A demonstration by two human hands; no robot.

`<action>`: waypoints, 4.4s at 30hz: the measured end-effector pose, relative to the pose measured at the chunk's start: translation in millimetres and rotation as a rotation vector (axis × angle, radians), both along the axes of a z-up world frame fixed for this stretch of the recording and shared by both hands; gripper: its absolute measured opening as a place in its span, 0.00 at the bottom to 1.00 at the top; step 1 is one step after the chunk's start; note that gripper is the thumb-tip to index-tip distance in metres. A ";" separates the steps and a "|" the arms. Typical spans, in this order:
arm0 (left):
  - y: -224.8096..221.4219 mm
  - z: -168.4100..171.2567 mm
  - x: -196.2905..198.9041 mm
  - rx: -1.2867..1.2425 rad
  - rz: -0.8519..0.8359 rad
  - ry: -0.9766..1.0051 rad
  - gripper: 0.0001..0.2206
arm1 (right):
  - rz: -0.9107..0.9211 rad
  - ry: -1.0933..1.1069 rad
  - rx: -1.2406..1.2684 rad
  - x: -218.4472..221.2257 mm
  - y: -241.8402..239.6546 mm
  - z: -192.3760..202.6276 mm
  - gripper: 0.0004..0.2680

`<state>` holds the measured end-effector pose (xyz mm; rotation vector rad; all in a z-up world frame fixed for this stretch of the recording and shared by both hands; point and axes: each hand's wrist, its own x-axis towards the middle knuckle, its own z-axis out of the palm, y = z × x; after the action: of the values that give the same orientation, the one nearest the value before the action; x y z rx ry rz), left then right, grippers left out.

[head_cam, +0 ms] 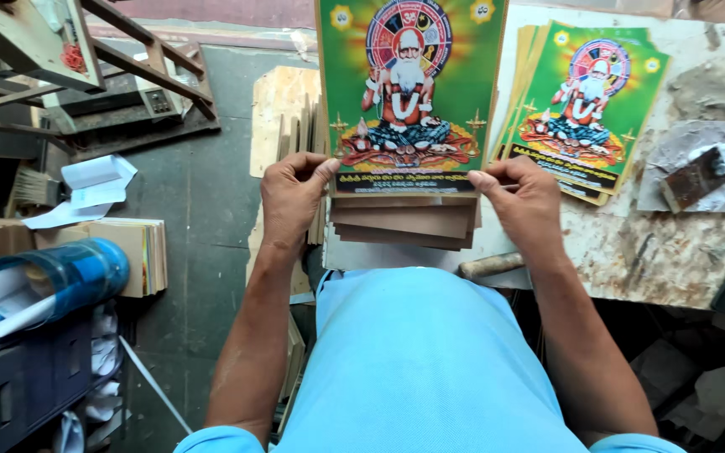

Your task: The person applies white paste with a brush onto a cardboard sheet, then aligns a printed devotional poster on top of the pasted board. They press and smooth the poster with a hand roller and by hand, then stack the finished board with others and repeat the process on the next sheet.

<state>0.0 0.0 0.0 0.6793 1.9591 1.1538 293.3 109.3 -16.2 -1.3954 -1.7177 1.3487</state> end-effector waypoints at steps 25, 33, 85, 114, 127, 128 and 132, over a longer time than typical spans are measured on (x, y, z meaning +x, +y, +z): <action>-14.0 -18.3 7.3 0.012 0.009 0.029 0.07 | 0.017 -0.171 -0.039 2.4 -4.5 0.5 0.08; -13.7 -20.4 10.4 0.021 0.023 0.077 0.08 | 0.022 -0.173 0.018 0.6 -5.7 4.5 0.08; 110.1 -15.7 -44.4 0.107 -0.209 0.106 0.32 | 0.074 -0.326 0.126 -46.0 125.6 1.4 0.17; 118.7 -52.1 -53.3 0.239 -0.236 -0.232 0.18 | 0.182 -0.094 0.026 -40.8 140.3 -28.9 0.18; 108.9 -65.2 -36.5 0.220 -0.119 0.007 0.29 | 0.184 -0.524 0.448 23.2 -24.1 5.2 0.38; 105.1 -65.4 -34.6 0.218 -0.104 0.054 0.30 | 0.139 -0.489 0.388 38.3 -40.8 -0.7 0.36; 67.0 -65.4 -25.0 0.206 -0.146 0.168 0.31 | -0.191 -0.435 0.204 99.8 -60.1 -17.5 0.27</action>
<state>-25.0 67.0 -65.4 1.0402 1.9059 1.2529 393.0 49.2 -33.6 -1.7696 -1.8664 0.7800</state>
